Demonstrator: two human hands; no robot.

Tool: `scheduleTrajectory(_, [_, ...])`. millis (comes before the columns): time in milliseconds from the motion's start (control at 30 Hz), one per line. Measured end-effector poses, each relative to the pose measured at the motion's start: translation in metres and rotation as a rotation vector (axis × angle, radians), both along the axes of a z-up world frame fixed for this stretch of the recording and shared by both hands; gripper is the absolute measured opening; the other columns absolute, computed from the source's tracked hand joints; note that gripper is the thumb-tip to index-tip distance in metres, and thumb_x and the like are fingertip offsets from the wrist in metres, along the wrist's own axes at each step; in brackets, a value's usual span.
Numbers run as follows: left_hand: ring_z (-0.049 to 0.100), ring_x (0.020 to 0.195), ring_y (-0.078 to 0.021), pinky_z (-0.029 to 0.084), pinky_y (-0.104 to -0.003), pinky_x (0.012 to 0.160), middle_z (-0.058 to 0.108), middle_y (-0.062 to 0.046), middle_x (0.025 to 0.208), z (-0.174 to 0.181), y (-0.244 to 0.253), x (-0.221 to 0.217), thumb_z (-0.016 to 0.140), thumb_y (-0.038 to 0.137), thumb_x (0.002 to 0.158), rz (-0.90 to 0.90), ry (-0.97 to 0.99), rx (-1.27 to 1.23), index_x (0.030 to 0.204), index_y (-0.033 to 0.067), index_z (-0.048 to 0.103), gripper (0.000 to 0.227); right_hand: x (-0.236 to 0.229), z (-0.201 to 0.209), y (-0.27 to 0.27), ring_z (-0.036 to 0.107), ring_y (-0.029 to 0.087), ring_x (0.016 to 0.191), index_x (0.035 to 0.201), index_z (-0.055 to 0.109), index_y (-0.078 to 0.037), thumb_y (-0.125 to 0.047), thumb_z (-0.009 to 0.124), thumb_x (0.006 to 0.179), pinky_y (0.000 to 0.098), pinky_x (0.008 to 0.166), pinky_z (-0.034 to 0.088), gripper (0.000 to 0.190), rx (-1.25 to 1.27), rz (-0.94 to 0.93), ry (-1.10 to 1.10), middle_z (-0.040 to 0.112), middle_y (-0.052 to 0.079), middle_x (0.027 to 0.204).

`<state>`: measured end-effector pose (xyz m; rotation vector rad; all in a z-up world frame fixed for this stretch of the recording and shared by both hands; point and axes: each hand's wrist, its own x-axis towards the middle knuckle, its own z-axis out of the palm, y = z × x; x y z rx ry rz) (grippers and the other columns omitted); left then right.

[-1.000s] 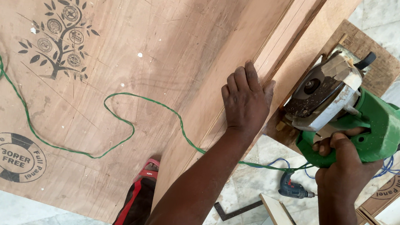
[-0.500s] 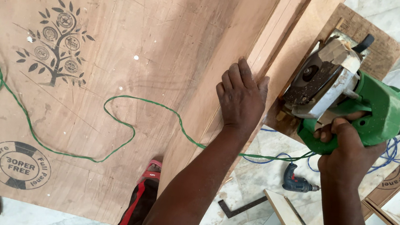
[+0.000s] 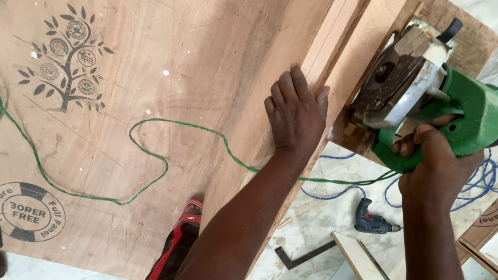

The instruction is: The person uses a handheld electric router to shape the edge of a long wooden plank. They guide the tool along the length of the wood, creating a groove or profile while maintaining a steady pace. The task involves continuous manipulation of the power tool to achieve a uniform finish on the wood's edge.

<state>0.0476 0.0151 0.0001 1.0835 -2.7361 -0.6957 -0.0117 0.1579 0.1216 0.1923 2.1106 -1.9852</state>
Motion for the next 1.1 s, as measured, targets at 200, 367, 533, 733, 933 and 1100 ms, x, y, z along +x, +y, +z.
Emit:
scheduleTrajectory(200, [0.054,0.115,-0.0291,0.046,-0.043,0.089,0.053,-0.017,0.130,-0.003,0.004,0.006,0.065,0.047,0.096,0.004,0.028,-0.015,0.144,-0.0055,0.042,0.074,0.003,-0.005,0.006,0.056,0.022,0.060,0.109,0.056,-0.001,0.009,0.056,0.092,0.0389,0.059,0.050,0.020,0.008,-0.024,-0.011,0.058,0.012,0.088])
scheduleTrajectory(367, [0.054,0.113,-0.0290,0.046,-0.043,0.087,0.053,-0.017,0.129,-0.006,0.008,0.011,0.065,0.046,0.097,-0.014,0.028,0.001,0.144,-0.0063,0.042,0.074,0.003,-0.009,0.011,0.056,0.023,0.060,0.110,0.055,-0.001,0.010,0.056,0.092,0.0379,0.056,0.049,0.021,-0.020,-0.014,0.005,0.057,0.013,0.087])
scheduleTrajectory(533, [0.054,0.113,-0.0289,0.046,-0.042,0.087,0.053,-0.018,0.128,-0.007,0.009,0.014,0.066,0.046,0.097,0.001,0.060,-0.034,0.143,-0.0062,0.043,0.073,0.006,-0.009,0.015,0.055,0.023,0.057,0.104,0.054,0.001,0.009,0.056,0.092,0.0371,0.055,0.049,0.014,-0.047,0.030,0.024,0.056,0.013,0.081])
scheduleTrajectory(733, [0.054,0.113,-0.0292,0.046,-0.043,0.087,0.054,-0.016,0.128,-0.005,0.013,0.018,0.069,0.046,0.094,0.007,0.063,-0.026,0.143,-0.0053,0.043,0.076,0.005,-0.011,0.015,0.056,0.023,0.058,0.108,0.055,0.001,0.010,0.057,0.093,0.0384,0.058,0.049,0.018,-0.002,0.036,0.055,0.058,0.013,0.082])
scheduleTrajectory(933, [0.054,0.113,-0.0299,0.044,-0.044,0.088,0.054,-0.016,0.128,-0.001,0.006,0.016,0.069,0.046,0.093,0.017,0.038,0.018,0.143,-0.0045,0.044,0.075,0.005,-0.003,0.003,0.056,0.023,0.063,0.108,0.054,-0.002,0.009,0.056,0.092,0.0380,0.060,0.050,0.020,-0.035,0.002,0.004,0.058,0.012,0.086])
scheduleTrajectory(1100, [0.053,0.113,-0.0293,0.044,-0.044,0.088,0.053,-0.016,0.129,-0.002,0.007,0.016,0.068,0.046,0.096,-0.009,0.037,0.030,0.143,-0.0047,0.043,0.073,0.005,-0.002,0.004,0.056,0.022,0.064,0.108,0.054,-0.002,0.009,0.055,0.092,0.0388,0.061,0.051,0.020,0.000,0.001,-0.010,0.058,0.012,0.088])
